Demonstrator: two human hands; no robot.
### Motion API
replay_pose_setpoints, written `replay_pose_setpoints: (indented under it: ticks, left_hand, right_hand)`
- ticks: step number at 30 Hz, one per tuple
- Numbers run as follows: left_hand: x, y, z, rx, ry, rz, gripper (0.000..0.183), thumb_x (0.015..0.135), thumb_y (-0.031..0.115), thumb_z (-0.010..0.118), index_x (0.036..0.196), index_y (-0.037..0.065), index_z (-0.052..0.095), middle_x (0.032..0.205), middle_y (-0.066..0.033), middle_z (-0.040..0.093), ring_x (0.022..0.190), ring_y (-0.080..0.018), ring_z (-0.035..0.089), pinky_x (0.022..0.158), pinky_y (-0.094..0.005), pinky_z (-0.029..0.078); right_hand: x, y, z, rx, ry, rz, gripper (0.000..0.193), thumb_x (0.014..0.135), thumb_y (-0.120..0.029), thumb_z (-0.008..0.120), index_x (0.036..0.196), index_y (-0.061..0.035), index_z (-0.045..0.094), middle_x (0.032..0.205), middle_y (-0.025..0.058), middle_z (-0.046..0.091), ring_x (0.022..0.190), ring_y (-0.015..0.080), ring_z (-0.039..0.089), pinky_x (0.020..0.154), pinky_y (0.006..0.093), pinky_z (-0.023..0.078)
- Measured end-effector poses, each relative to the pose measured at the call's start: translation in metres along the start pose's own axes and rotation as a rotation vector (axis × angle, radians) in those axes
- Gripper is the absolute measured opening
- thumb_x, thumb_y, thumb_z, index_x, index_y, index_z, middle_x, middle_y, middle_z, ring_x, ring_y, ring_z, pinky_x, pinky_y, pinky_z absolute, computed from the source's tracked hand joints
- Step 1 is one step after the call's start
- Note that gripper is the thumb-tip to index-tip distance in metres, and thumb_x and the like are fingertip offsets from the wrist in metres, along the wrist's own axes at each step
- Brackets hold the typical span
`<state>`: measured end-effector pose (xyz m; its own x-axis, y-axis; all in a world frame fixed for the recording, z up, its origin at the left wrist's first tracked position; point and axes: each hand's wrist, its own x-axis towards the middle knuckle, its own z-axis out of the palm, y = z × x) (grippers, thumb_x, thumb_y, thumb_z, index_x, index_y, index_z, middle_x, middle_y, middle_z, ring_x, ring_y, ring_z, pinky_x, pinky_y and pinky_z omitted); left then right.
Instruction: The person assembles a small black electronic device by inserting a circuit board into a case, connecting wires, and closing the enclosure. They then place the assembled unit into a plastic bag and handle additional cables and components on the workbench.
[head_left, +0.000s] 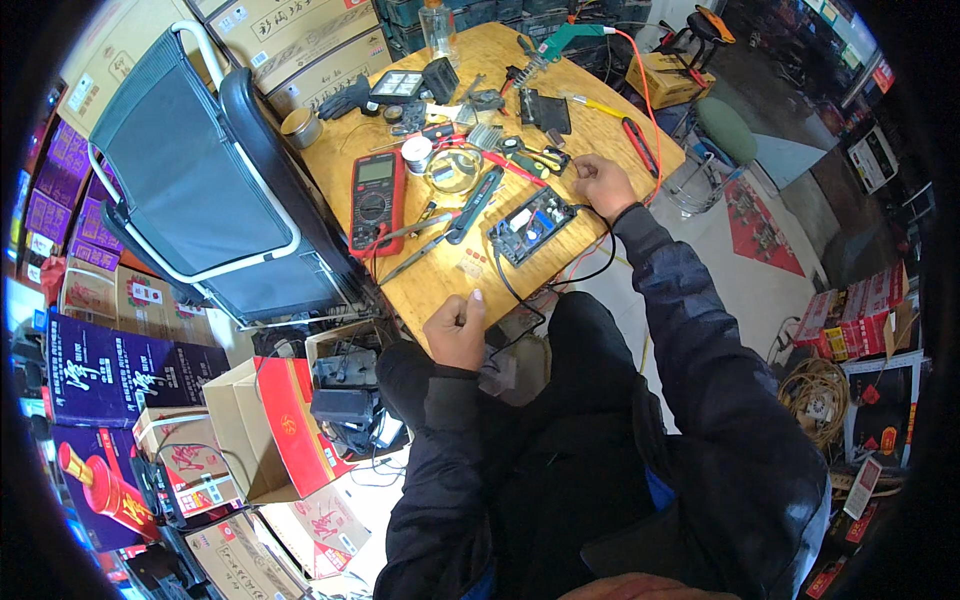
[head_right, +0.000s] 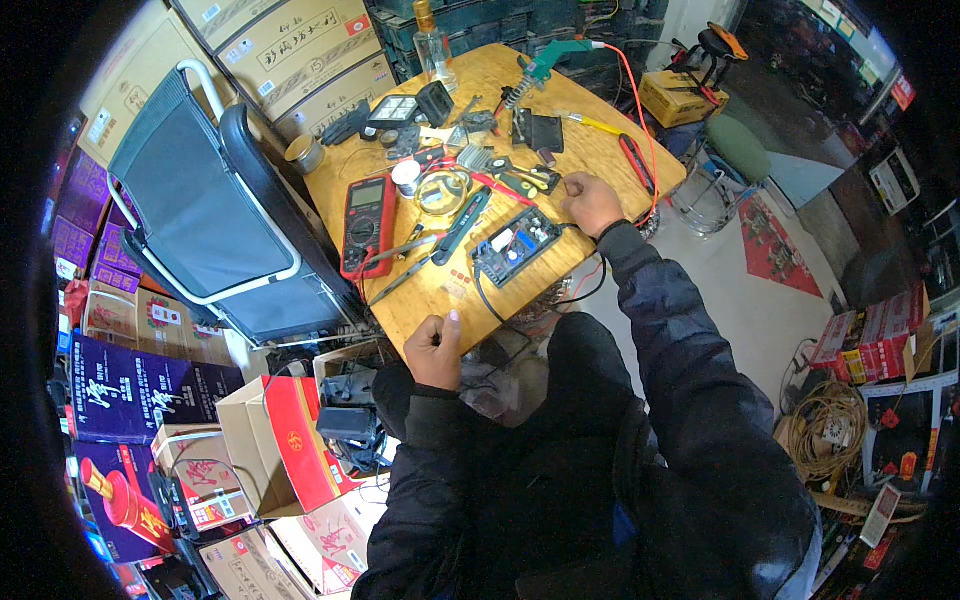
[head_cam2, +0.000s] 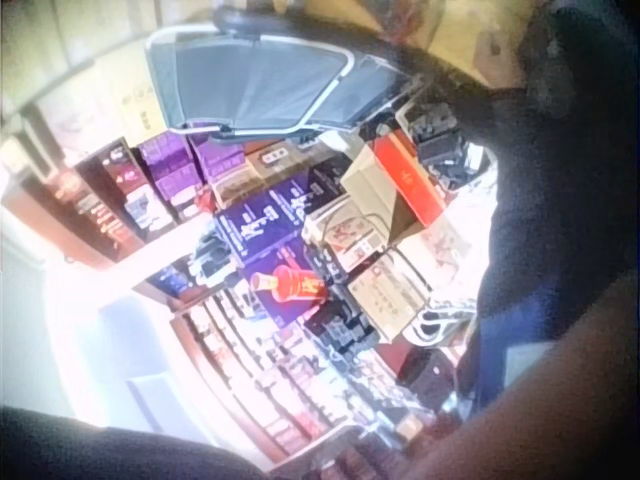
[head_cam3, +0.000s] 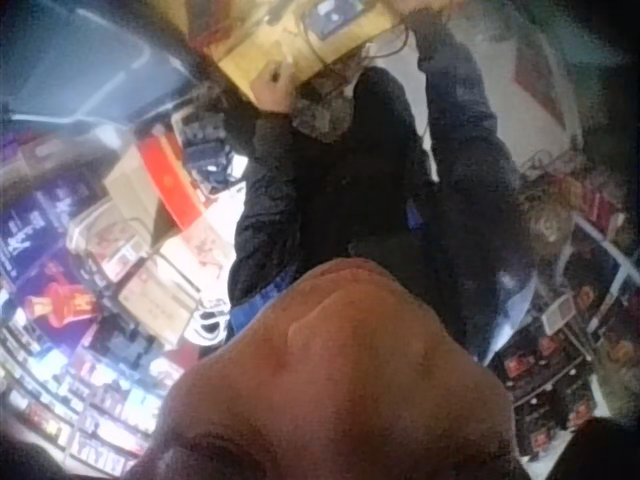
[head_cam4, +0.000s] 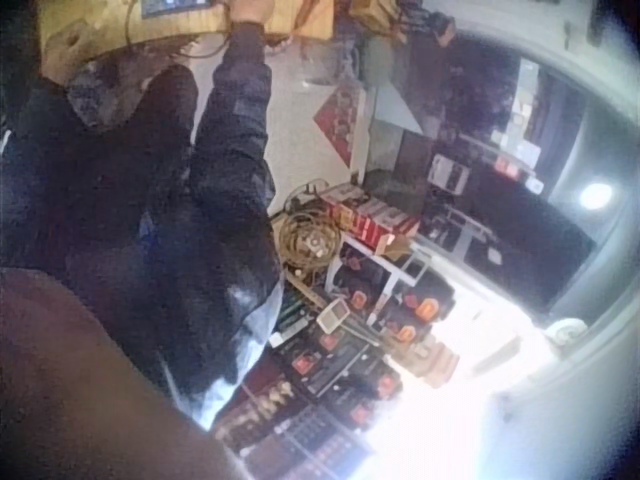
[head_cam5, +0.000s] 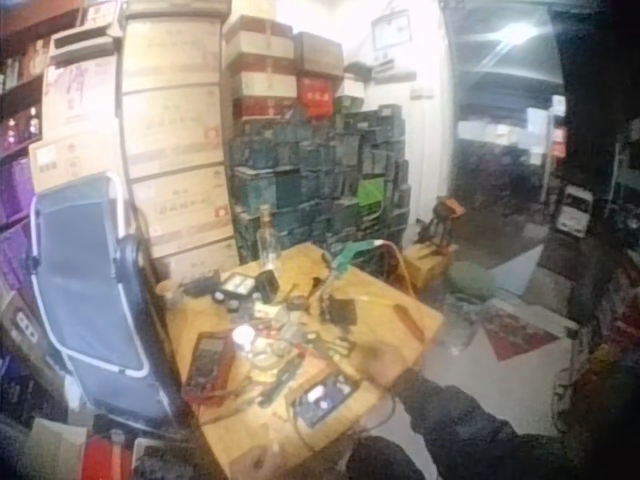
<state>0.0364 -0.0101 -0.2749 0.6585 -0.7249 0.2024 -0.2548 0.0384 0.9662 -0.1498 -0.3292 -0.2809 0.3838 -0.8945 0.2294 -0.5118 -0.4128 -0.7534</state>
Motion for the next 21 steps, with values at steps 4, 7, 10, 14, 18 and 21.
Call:
replay_pose_setpoints:
  ticks: [4,7,10,14,18,21]
  left_hand:
    - [0.000,0.000,0.001,-0.008,0.009,-0.013,0.047,0.097,0.017,0.072,0.063,0.002,0.044,0.059,0.0020,0.034,0.058,-0.0068,0.032,0.051,-0.0298,0.028]
    - [-0.001,0.001,0.001,0.001,0.012,-0.018,0.045,0.097,0.016,0.071,0.063,0.002,0.045,0.058,0.0017,0.035,0.058,-0.0068,0.032,0.051,-0.0298,0.028]
    - [-0.001,0.000,0.002,0.000,0.027,-0.010,0.045,0.096,0.016,0.071,0.063,0.001,0.045,0.058,0.0015,0.035,0.057,-0.0070,0.032,0.051,-0.0301,0.028]
    - [-0.001,0.002,0.003,0.014,0.030,-0.025,0.045,0.096,0.016,0.072,0.064,0.001,0.045,0.058,0.0009,0.033,0.057,-0.0072,0.032,0.050,-0.0304,0.028]
    - [-0.001,0.007,0.001,0.029,0.010,-0.046,0.046,0.097,0.019,0.072,0.065,0.003,0.044,0.062,0.0044,0.035,0.061,-0.0055,0.033,0.053,-0.0290,0.028]
    - [-0.001,0.009,0.000,0.000,-0.005,-0.073,0.046,0.098,0.020,0.071,0.065,0.003,0.044,0.062,0.0042,0.035,0.061,-0.0056,0.033,0.053,-0.0291,0.029]
  right_hand:
    - [0.025,-0.003,0.003,-0.038,0.107,-0.035,0.027,0.085,-0.011,0.068,0.109,-0.0016,0.074,0.094,0.0191,0.075,0.086,0.0356,0.073,0.078,0.0415,0.056]
    - [0.035,-0.019,-0.003,-0.166,0.177,-0.189,0.030,0.083,-0.012,0.071,0.111,-0.0003,0.072,0.099,0.0201,0.073,0.094,0.0378,0.069,0.087,0.0433,0.055]
    - [0.033,-0.040,-0.012,-0.372,0.206,-0.424,0.038,0.081,-0.019,0.077,0.113,0.0000,0.070,0.111,0.0239,0.067,0.105,0.0422,0.064,0.097,0.0473,0.050]
    - [0.026,-0.059,0.001,-0.317,-0.101,-0.335,0.040,0.081,-0.027,0.080,0.111,-0.0019,0.071,0.109,0.0232,0.067,0.104,0.0422,0.064,0.091,0.0471,0.052]
    - [0.039,-0.056,0.011,-0.280,-0.044,-0.224,0.034,0.082,-0.023,0.078,0.110,-0.0046,0.073,0.108,0.0222,0.068,0.101,0.0416,0.066,0.089,0.0472,0.053]
    - [0.048,-0.054,0.009,-0.301,0.109,-0.115,0.029,0.082,-0.018,0.076,0.107,-0.0046,0.073,0.108,0.0214,0.068,0.100,0.0413,0.067,0.089,0.0473,0.053]
